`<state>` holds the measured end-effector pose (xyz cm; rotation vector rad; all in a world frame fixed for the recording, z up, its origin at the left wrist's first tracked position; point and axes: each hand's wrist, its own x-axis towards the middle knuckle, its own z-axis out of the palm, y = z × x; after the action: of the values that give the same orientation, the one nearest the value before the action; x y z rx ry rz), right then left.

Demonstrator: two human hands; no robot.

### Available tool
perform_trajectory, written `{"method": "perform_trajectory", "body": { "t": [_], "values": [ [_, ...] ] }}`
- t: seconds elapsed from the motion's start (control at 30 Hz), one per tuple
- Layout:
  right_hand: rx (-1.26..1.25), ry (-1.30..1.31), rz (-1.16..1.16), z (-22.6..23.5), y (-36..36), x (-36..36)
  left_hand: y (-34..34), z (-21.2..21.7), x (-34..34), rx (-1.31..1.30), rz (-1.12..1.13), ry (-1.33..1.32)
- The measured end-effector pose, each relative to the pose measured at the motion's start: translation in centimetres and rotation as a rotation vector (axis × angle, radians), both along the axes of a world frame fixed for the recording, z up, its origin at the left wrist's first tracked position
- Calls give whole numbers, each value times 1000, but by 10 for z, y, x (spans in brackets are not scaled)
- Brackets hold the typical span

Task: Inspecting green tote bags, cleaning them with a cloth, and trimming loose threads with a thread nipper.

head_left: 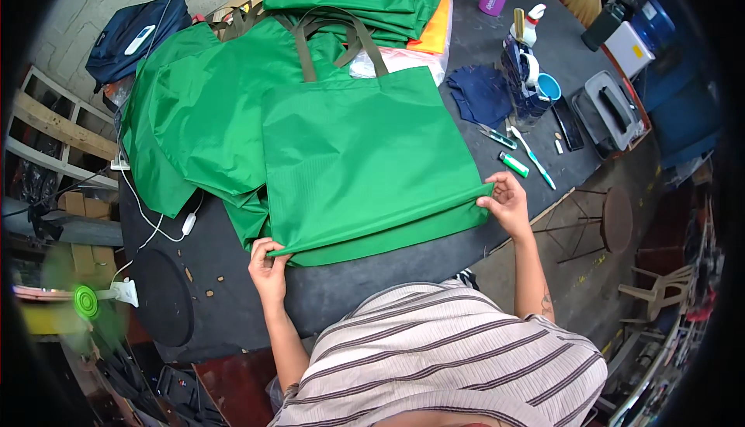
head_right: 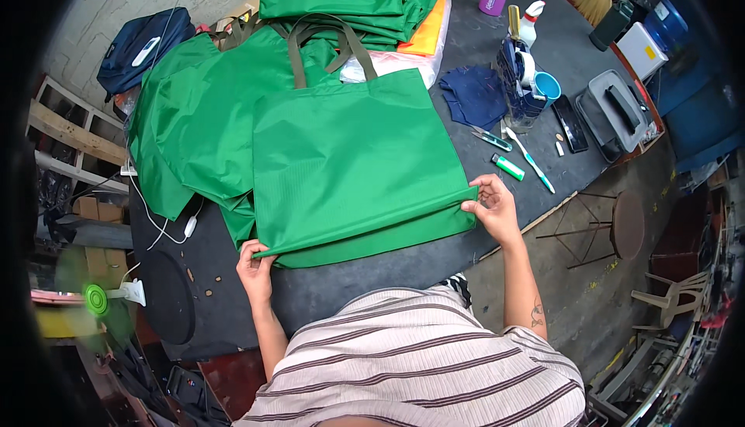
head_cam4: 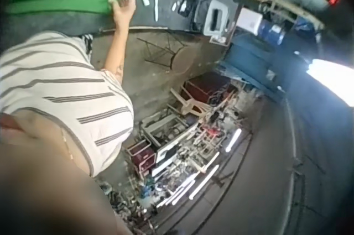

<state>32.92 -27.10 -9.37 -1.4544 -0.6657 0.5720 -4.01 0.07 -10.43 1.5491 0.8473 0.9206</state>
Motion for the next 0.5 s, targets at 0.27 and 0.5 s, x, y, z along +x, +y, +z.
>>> {"method": "perform_trajectory", "body": {
  "t": [0.27,0.5],
  "values": [
    [-434,-415,-10,8,67,136,-11,14,-5,-214,-113,-54],
    [-904,-1079,-302,-33,127,204,-15,19,7,-44,-86,-116]
  ]
}}
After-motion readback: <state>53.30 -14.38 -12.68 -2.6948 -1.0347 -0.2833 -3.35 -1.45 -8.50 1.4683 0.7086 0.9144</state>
